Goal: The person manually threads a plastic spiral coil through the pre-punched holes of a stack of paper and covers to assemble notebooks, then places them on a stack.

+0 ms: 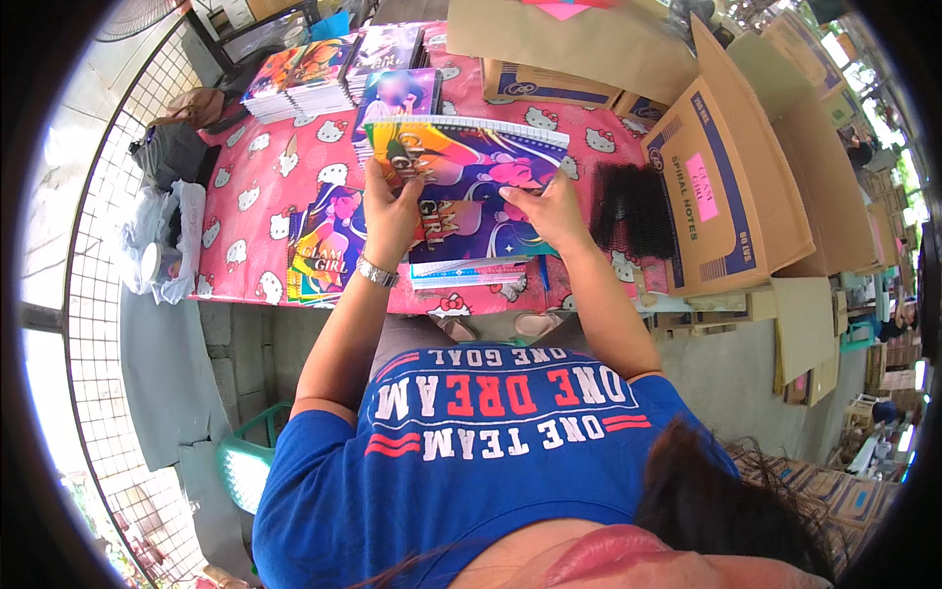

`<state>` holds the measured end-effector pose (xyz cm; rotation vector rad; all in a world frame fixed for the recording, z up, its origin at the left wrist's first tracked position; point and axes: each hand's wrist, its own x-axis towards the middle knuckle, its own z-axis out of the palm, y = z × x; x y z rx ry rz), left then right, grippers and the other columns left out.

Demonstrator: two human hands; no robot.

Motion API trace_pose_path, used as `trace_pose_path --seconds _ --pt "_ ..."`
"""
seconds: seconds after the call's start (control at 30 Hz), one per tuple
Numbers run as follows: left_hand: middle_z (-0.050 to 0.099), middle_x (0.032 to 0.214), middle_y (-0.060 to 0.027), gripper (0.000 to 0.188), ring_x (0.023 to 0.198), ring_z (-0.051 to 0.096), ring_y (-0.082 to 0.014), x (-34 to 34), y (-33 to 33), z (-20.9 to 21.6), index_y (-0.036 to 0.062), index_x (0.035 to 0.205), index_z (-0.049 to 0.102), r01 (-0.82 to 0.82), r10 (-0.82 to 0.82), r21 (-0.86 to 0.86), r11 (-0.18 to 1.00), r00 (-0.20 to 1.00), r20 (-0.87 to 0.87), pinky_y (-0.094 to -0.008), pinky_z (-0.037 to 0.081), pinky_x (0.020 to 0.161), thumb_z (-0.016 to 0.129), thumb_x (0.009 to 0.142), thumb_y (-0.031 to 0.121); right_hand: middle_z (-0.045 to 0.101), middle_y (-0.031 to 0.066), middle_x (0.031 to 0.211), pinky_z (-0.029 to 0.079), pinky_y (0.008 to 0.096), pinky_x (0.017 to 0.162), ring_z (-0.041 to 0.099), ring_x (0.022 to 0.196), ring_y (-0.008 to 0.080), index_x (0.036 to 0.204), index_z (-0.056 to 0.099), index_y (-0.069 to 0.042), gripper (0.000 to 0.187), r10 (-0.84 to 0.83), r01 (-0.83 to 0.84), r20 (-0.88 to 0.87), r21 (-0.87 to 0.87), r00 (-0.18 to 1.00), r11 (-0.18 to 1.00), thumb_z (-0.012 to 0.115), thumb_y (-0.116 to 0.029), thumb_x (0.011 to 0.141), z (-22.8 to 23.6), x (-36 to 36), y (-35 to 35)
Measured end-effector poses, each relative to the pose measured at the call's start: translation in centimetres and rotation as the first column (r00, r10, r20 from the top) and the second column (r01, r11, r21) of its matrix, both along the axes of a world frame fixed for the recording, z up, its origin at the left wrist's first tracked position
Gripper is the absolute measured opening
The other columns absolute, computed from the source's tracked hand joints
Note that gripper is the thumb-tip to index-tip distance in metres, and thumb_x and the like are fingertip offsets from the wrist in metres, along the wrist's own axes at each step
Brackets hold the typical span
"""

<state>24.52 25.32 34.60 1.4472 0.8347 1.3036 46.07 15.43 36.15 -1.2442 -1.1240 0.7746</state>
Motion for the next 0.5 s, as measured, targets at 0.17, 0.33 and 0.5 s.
trace_pose_path --seconds 0.17,0.33,0.5 --pt "0.037 0.146 -0.0266 0.080 0.139 0.033 -0.0406 2.5 -3.3 6.4 -0.0051 0.149 0.027 -0.266 0.535 0.732 0.627 0.830 -0.157 -0.0535 0.018 0.118 0.071 0.083 0.009 0.073 0.0090 0.095 0.055 0.0297 0.077 0.069 0.085 0.0141 0.113 0.060 0.001 0.037 -0.036 0.033 0.175 0.018 0.984 0.999 0.076 -0.002 0.080 0.5 -0.2 -0.4" --pt "0.062 0.116 -0.0108 0.041 0.116 0.054 -0.0298 7.4 -4.9 11.0 0.0081 0.125 0.060 0.281 0.365 0.760 0.586 0.746 -0.557 -0.0521 0.028 0.113 0.066 0.085 0.016 0.071 0.0086 0.095 0.054 0.0306 0.075 0.067 0.083 0.0151 0.111 0.061 -0.001 0.037 -0.038 0.018 0.236 0.090 0.971 0.996 0.077 -0.011 0.079 0.1 0.8 -0.3" --pt "0.065 0.093 -0.0075 0.019 0.093 0.061 -0.0296 7.7 -3.0 11.9 0.0085 0.102 0.068 0.322 0.205 0.720 0.615 0.817 -0.540 -0.0422 0.042 0.092 0.067 0.083 0.010 0.063 0.0170 0.110 0.054 0.0353 0.081 0.064 0.104 0.0276 0.117 0.061 -0.006 0.039 -0.258 0.265 0.150 -0.030 0.955 0.964 0.073 -0.022 0.083 -6.6 14.3 1.5"
